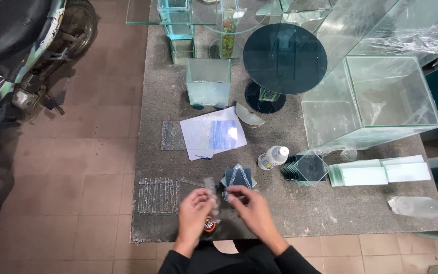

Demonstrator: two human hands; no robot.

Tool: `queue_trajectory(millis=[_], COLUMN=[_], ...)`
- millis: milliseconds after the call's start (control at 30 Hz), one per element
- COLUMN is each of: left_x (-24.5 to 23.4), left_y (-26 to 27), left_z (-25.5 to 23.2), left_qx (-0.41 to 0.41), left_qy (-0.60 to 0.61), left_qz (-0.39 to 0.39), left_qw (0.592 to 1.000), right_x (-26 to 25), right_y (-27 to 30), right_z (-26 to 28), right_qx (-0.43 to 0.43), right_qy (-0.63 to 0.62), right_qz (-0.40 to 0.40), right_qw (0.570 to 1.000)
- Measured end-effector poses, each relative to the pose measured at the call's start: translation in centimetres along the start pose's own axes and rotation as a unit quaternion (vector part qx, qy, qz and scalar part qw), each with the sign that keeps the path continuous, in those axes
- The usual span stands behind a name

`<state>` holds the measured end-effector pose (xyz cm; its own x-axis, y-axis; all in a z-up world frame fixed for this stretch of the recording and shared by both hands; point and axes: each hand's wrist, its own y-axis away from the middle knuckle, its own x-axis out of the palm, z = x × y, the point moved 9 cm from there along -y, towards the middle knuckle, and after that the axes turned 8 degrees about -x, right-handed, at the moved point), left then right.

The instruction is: Measuring glass panels with a tape measure and assembling them into a small triangular structure on a workbench.

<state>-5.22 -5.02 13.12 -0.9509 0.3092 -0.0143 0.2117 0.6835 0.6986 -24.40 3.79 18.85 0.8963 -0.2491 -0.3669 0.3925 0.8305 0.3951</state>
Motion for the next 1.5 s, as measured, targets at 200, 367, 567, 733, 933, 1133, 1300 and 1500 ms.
queue_trajectory(millis=[200, 367, 567, 733, 933, 1133, 1300, 1500], left_x=[2.9, 2.1, 3.6, 6.6, 9.1, 9.5, 9.9, 9.7], left_y=[1.8, 1.7, -1.0, -0.5, -0.4, -1.1, -2.0, -2.6], left_z=[0.4, 1.5, 2.8, 0.2, -1.8, 0.2, 1.3, 0.0], left_qx=[0.026, -0.040, -0.022, -0.033, -0.005, 0.040, 0.009, 0.012], left_qy=[-0.014, 0.073, 0.024, -0.003, -0.069, -0.116, -0.129, -0.132], left_qz=[0.058, 0.064, 0.099, 0.101, 0.111, 0.066, 0.055, 0.110], left_qw=[0.998, 0.994, 0.995, 0.994, 0.991, 0.990, 0.990, 0.985], right_x=[1.1, -3.5, -7.8, -6.6, -4.3, -4.3, -4.2, -4.3], right_y=[-0.5, 0.1, -3.0, -4.0, -2.4, -0.8, -0.5, -2.2], right_z=[-0.9, -4.7, -4.4, -1.3, -0.5, -1.2, -1.2, -2.5], right_qx=[-0.002, 0.076, 0.038, 0.045, 0.026, -0.034, -0.040, -0.029], right_qy=[-0.074, -0.069, 0.081, 0.003, -0.030, 0.174, 0.209, 0.203], right_qz=[-0.010, -0.048, -0.098, -0.059, 0.003, -0.079, -0.104, -0.129], right_qw=[0.997, 0.994, 0.991, 0.997, 0.999, 0.981, 0.972, 0.970])
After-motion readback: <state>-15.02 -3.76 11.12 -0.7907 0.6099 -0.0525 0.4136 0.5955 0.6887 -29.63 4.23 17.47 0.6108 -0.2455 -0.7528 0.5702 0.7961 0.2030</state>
